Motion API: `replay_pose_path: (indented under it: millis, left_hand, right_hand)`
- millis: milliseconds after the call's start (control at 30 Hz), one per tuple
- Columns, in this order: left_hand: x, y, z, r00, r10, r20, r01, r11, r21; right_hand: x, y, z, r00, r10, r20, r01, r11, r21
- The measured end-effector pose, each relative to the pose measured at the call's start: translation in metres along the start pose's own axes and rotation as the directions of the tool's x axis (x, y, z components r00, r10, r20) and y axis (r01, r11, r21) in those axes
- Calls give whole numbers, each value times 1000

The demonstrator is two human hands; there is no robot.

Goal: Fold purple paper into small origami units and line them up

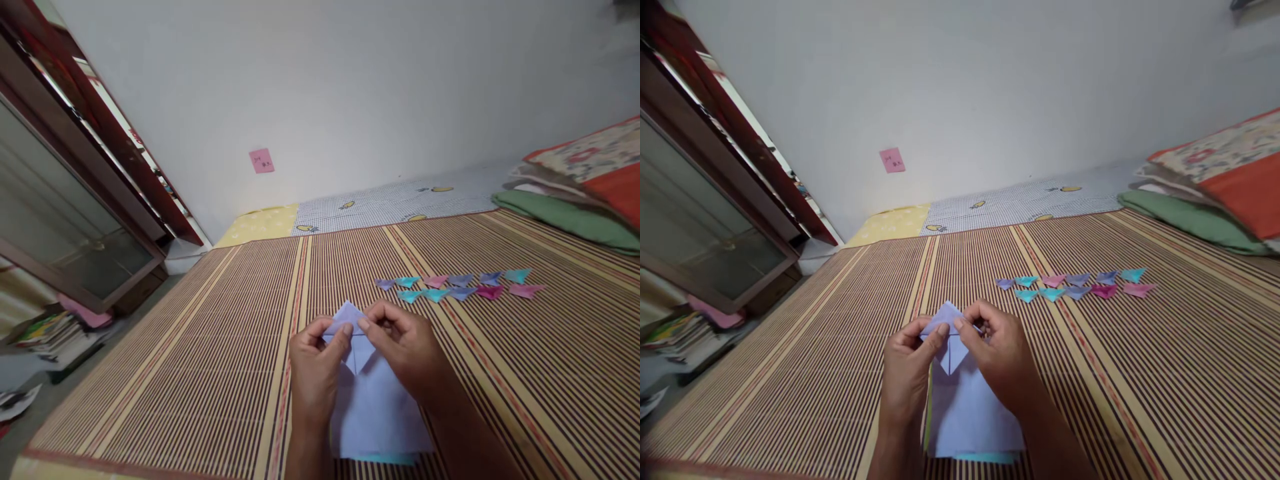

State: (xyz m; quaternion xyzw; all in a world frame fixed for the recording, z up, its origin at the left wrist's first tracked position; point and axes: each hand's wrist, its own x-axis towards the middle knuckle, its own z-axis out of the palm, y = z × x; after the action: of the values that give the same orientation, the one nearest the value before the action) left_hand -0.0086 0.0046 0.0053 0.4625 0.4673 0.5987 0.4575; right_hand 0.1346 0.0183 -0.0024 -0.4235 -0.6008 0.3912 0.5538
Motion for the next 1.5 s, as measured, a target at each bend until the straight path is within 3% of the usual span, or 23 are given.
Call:
replay_pose_path:
  millis: [167, 433, 667, 967, 1333, 1500]
  left_hand:
    - [-2, -1, 3, 998, -35, -47, 35, 999, -6]
    - [-1, -1, 7, 997, -42, -66, 31, 987, -158]
    - [-3, 3, 4, 995, -76, 71, 78, 997, -23]
    - [-4, 1, 3, 996, -45, 83, 45, 999, -2]
    - [-6, 1, 5, 996, -23, 83, 20, 999, 44]
    - [-6, 4, 5, 990, -19, 143, 4, 994, 105]
  right_hand:
    - [-1, -1, 1, 1000, -14, -16, 14, 999, -42]
    - [0, 5, 4, 997, -58, -48, 56, 997, -45]
    - [0, -2, 1, 993, -114, 20, 115, 984, -135]
    - [-1, -4, 3, 987, -151, -63, 139, 977, -160]
    - [-1, -5, 3, 996, -83, 16, 84, 986, -141]
    - [-1, -6, 2, 998, -55, 14, 56, 979, -196]
